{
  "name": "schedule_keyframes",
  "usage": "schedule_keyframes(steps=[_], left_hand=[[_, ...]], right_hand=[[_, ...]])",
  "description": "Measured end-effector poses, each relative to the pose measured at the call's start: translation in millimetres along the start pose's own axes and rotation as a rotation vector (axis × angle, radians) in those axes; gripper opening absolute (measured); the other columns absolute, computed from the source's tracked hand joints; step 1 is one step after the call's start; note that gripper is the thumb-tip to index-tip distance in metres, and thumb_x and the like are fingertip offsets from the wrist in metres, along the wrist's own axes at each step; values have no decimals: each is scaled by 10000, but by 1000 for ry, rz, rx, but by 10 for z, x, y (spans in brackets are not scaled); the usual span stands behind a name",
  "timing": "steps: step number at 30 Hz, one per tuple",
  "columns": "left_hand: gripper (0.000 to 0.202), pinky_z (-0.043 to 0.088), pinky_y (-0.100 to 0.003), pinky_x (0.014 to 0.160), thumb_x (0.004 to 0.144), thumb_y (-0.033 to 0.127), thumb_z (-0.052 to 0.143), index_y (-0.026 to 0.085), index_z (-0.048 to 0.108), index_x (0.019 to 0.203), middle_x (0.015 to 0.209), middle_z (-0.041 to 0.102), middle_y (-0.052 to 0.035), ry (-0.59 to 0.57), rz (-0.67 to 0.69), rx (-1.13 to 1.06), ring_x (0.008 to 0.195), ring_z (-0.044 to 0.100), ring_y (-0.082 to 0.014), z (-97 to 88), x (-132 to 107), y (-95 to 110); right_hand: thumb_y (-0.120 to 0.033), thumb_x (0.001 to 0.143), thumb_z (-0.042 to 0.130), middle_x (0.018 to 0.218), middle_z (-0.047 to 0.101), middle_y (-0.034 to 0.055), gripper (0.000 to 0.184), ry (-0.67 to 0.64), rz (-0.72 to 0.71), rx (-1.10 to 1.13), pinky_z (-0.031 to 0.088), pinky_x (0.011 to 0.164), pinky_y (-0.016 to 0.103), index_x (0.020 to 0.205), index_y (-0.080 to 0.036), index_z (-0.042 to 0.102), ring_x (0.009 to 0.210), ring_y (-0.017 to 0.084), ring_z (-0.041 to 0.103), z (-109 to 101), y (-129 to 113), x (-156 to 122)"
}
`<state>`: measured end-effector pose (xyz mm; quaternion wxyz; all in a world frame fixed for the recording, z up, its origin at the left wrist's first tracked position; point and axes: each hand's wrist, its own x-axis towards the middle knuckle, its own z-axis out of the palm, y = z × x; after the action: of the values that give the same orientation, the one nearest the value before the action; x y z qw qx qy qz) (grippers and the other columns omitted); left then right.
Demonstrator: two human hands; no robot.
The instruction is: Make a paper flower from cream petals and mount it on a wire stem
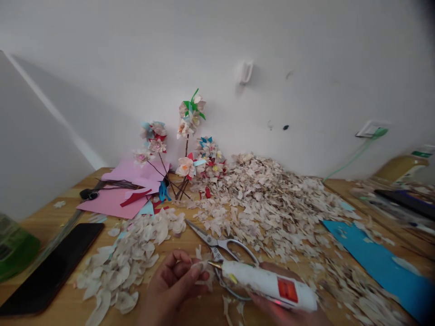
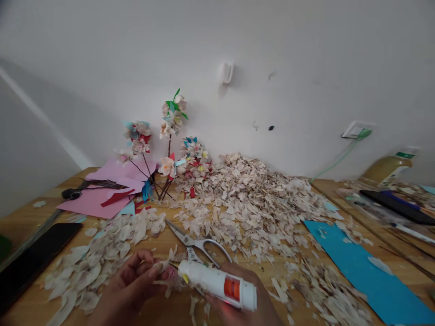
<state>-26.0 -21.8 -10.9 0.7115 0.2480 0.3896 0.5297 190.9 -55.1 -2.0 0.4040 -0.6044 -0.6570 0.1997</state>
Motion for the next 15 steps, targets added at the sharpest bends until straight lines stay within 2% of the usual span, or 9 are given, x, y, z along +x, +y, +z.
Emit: schedule_keyframes(steps=[3,5,10,15], left_hand=[[355,550,-255,512,507,251,859,187,540,645,593,708,6,3,4,12,597,688,-184,-5,10,-8],[356,542,-248,508,512,256,857,188,536,651,606,711,-1,6,3,18,601,688,-185,-7,10,-12],[353,522,-212,492,511,251,858,187,536,641,591,705,4,12,10,12,585,681,-164,4,-2,-13],[351,537,-219,493,503,246,861,186,542,637,582,703,16,0,3,1,593,690,-171,4,8,-7]], right_hand=[[-395,664,647,748,755,23,159,1,41,37,597,567,266,689,-245,692,659,233,710,-8,-15,-2],[-408,662,645,721,752,20,164,-18,36,34,595,529,259,627,-250,667,631,232,706,-12,-5,-2],[-358,691,617,712,752,6,123,-96,0,41,591,507,239,689,-258,690,609,215,704,-10,31,0],[-362,659,635,721,750,-1,168,-23,-3,67,595,568,247,768,-254,704,625,220,705,-24,2,26]])
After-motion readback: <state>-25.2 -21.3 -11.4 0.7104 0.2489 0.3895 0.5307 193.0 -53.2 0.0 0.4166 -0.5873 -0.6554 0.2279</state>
